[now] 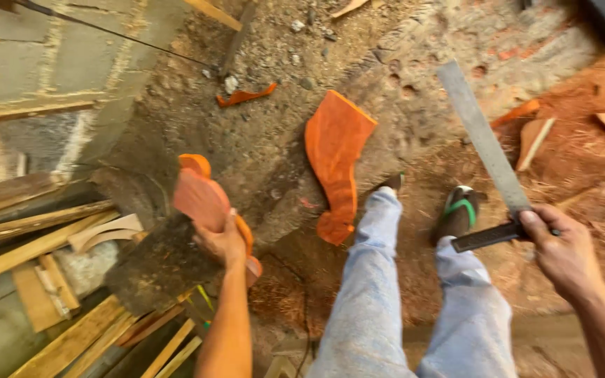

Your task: Measure and mark a curved wooden furniture piece using a try square and a pencil.

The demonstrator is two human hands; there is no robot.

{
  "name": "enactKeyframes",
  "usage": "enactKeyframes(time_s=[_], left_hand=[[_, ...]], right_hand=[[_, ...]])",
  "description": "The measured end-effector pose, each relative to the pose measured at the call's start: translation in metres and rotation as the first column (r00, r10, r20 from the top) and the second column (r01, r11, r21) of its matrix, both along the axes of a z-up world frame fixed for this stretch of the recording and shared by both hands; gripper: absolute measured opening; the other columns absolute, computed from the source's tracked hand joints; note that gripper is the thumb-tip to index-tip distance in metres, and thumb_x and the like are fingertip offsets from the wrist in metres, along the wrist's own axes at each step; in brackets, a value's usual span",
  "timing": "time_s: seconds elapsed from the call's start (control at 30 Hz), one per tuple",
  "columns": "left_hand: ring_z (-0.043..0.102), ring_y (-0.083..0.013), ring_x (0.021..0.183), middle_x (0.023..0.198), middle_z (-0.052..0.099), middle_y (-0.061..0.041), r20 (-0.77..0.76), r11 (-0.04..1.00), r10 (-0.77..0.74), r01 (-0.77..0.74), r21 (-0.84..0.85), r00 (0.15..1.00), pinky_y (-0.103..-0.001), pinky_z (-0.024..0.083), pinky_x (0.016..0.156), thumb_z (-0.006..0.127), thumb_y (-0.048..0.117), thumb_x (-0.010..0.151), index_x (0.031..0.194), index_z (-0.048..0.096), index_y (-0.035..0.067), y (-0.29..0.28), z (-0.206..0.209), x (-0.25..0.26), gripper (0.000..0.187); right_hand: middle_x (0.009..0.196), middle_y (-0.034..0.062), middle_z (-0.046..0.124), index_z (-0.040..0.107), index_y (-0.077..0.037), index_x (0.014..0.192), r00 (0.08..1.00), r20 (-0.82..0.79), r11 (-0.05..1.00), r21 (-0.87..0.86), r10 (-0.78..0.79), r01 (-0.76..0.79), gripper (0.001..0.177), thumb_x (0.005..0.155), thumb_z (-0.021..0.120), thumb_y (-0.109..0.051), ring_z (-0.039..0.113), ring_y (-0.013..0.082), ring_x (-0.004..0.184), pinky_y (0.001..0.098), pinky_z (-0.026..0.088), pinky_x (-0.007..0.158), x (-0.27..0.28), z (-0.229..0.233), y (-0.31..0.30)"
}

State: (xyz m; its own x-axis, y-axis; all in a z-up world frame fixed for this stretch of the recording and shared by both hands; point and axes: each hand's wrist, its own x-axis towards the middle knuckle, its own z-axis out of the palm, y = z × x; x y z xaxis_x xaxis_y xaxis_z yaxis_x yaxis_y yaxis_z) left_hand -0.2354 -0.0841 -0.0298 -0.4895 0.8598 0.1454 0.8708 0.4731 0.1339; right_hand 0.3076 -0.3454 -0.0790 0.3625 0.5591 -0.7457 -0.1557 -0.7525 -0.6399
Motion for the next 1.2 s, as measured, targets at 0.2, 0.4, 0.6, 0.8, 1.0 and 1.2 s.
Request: enactKeyframes(time_s=[0.2,0.4,0.6,0.8,1.0,1.2], left_hand=[[0.047,-0.0451,0.131,0.146,0.039,-0.025,0.066,0.98,0.143,-0.133,-0.146,0.987,-0.059,0.044,0.104,0.09,0.055,0.071,0.156,0.033,0.009,0.005,0.016,0.0,0.113],[0.036,-0.0417,0.14,0.152,0.031,-0.021,0.023,0.943,0.216,-0.202,-0.264,0.976,-0.059,0.036,0.113,0.094,0.054,0.063,0.16,0.019,0.012,0.012,0.03,0.032,0.129],[0.033,-0.0396,0.144,0.156,0.026,-0.024,0.199,0.901,-0.373,0.405,-0.155,0.906,-0.057,0.034,0.113,0.084,0.037,0.088,0.16,0.03,0.012,-0.016,0.031,0.121,0.094],[0.039,-0.043,0.15,0.16,0.035,-0.024,0.401,0.623,-0.755,0.757,0.195,0.519,-0.055,0.035,0.127,0.08,0.038,0.096,0.157,0.035,0.001,-0.008,0.014,0.232,0.084],[0.028,-0.0482,0.158,0.167,0.027,-0.026,0.315,0.44,-0.864,0.893,0.093,0.393,-0.057,0.029,0.131,0.074,0.046,0.098,0.16,0.028,-0.002,0.021,-0.015,0.257,0.091],[0.022,-0.0491,0.16,0.17,0.019,-0.028,0.353,0.452,-0.854,0.881,0.142,0.381,-0.057,0.025,0.133,0.07,0.052,0.101,0.16,0.026,-0.001,0.033,-0.029,0.261,0.091]], right_hand=[[0.104,0.0094,0.073,0.071,0.002,0.126,0.997,0.006,0.997,0.011,0.072,-0.072,0.026,0.112,0.058,-0.017,0.066,0.016,0.093,0.0326,0.052,0.087,-0.012,-0.012,0.018],[0.104,0.0099,0.074,0.071,0.001,0.128,0.992,0.057,0.993,0.027,0.109,-0.111,0.027,0.113,0.058,-0.018,0.066,0.0156,0.094,0.0326,0.05,0.087,-0.014,0.0,0.047],[0.101,0.0089,0.074,0.073,-0.003,0.126,0.985,0.081,0.988,-0.012,0.152,-0.152,0.026,0.11,0.06,-0.019,0.064,0.0166,0.09,0.0345,0.051,0.081,-0.024,0.006,0.074],[0.099,0.0074,0.078,0.074,-0.007,0.119,0.961,0.034,0.957,0.084,0.274,-0.276,0.024,0.101,0.063,-0.019,0.071,0.0168,0.091,0.034,0.055,0.084,-0.086,0.009,0.133],[0.093,0.0053,0.08,0.071,-0.009,0.129,0.974,-0.104,0.943,0.292,0.199,-0.162,0.033,0.097,0.06,-0.011,0.072,0.0131,0.086,0.0315,0.056,0.083,-0.119,0.016,0.191],[0.094,0.0039,0.08,0.068,-0.005,0.13,0.98,-0.166,0.958,0.281,0.109,-0.059,0.031,0.101,0.059,-0.009,0.072,0.0104,0.089,0.0296,0.055,0.087,-0.121,-0.003,0.205]])
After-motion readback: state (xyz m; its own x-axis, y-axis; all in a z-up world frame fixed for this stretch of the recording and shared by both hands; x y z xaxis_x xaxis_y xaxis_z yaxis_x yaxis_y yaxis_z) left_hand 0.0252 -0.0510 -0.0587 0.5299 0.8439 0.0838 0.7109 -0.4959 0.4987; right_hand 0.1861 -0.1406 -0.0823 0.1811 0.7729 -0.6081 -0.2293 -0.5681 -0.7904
